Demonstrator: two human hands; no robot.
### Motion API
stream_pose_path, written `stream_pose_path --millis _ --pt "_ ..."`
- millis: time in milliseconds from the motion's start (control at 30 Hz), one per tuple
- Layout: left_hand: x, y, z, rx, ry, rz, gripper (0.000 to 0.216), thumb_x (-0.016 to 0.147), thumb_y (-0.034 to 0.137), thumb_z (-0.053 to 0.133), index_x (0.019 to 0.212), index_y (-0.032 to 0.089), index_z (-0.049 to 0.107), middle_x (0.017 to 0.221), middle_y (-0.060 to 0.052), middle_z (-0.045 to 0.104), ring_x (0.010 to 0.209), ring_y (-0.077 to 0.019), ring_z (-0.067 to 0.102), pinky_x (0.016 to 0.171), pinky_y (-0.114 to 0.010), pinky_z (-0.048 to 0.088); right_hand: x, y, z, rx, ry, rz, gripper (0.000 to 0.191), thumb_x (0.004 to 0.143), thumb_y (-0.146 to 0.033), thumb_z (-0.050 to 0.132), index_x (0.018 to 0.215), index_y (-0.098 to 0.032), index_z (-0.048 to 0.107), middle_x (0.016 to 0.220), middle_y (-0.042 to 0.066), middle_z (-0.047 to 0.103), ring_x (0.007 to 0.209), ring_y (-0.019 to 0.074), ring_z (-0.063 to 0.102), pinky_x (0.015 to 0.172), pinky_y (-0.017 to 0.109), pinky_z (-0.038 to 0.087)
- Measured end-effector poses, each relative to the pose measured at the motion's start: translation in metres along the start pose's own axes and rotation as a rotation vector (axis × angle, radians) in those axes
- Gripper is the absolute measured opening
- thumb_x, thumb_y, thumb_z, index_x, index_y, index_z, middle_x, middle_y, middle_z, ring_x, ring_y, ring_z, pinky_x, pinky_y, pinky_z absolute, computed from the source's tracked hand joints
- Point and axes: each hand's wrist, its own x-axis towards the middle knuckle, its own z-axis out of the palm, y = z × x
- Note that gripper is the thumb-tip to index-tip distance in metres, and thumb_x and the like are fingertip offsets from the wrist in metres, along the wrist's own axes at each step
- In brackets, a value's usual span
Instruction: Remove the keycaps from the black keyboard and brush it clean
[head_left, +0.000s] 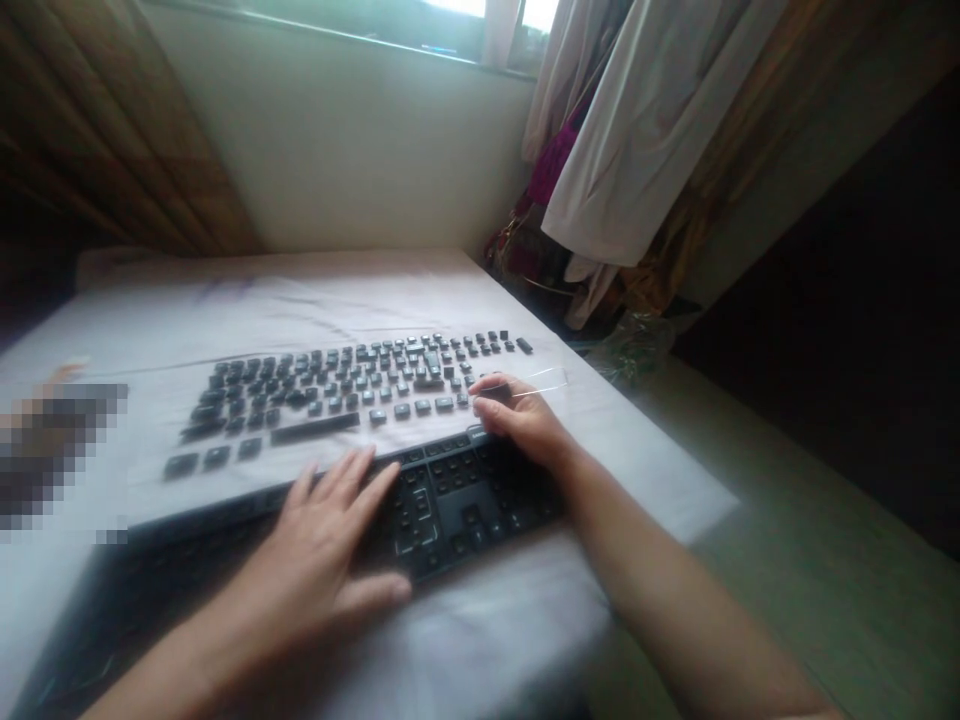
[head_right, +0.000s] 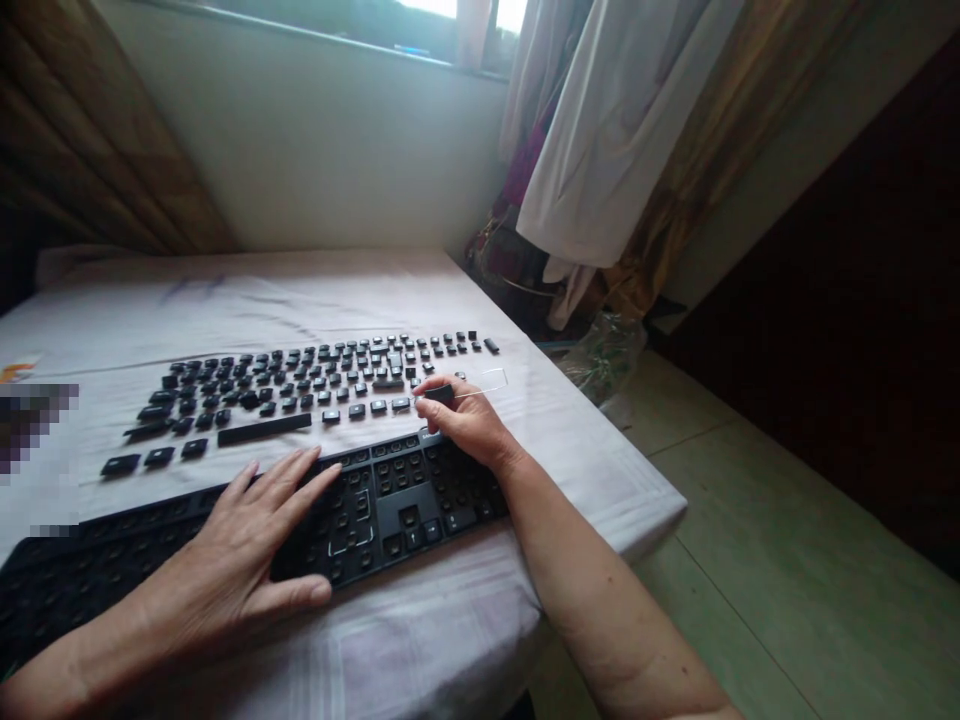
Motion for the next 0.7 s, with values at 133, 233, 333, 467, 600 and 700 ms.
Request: stream_pose_path --millis 133,233,333,467,600,700 --pt "0.000 0.005 0.001 0.004 -0.106 -0.009 0.119 0.057 0.076 0.075 0.154 0.036 0.019 0.161 -0.019 0.015 0.147 -0.0467 0.023 0.111 -0.079 0.028 0.003 0.002 0.005 0.044 0.004 0.022 0.029 0.066 -0.041 0.082 0.081 -0.018 0.071 0.056 -0.005 0.065 0.044 0.0075 0.051 0.043 0.020 0.035" --pt "-0.001 0.007 0.000 -0.004 -0.099 -0.048 0.123 0.052 0.056 0.084 0.154 0.038 0.017 0.162 -0.016 0.011 0.147 -0.0462 0.022 0.112 -0.076 0.029 0.004 0.003 0.005 0.091 0.053 0.012 0.033 0.067 -0.045 0.082 0.081 -0.019 0.069 0.053 -0.006 0.060 0.041 0.0072 0.047 0.041 0.020 0.033" --pt "-0.002 0.011 0.003 0.011 -0.060 -0.067 0.124 0.047 0.046 0.082 0.154 0.036 0.020 0.162 -0.016 0.014 0.146 -0.0473 0.025 0.112 -0.077 0.029 0.006 0.005 0.000 0.153 0.143 -0.014 0.036 0.070 -0.050 0.079 0.084 -0.019 0.066 0.054 -0.007 0.057 0.040 0.0072 0.045 0.039 0.019 0.031" --pt "-0.003 0.015 0.011 0.065 0.027 -0.108 0.123 0.042 0.041 0.079 0.153 0.034 0.027 0.159 -0.018 0.031 0.144 -0.0471 0.034 0.112 -0.076 0.030 0.009 0.001 -0.008 0.220 0.227 -0.004 0.036 0.073 -0.052 0.075 0.087 -0.021 0.063 0.056 -0.007 0.057 0.041 0.0072 0.046 0.038 0.018 0.030" --pt "-0.007 0.006 0.010 0.039 0.016 -0.115 0.118 0.045 0.039 0.078 0.151 0.041 0.027 0.160 -0.011 0.031 0.144 -0.0456 0.034 0.112 -0.070 0.038 0.005 -0.015 -0.011 0.207 0.140 0.064 0.038 0.068 -0.049 0.081 0.086 -0.019 0.069 0.061 -0.004 0.063 0.045 0.0083 0.052 0.039 0.018 0.035" --pt "-0.011 -0.005 0.002 -0.002 -0.005 -0.143 0.117 0.048 0.039 0.081 0.152 0.042 0.026 0.161 -0.011 0.029 0.146 -0.0435 0.032 0.116 -0.067 0.037 0.001 -0.027 -0.008 0.094 -0.098 0.104 0.036 0.068 -0.047 0.084 0.083 -0.016 0.074 0.059 -0.003 0.063 0.048 0.0080 0.054 0.043 0.018 0.039"
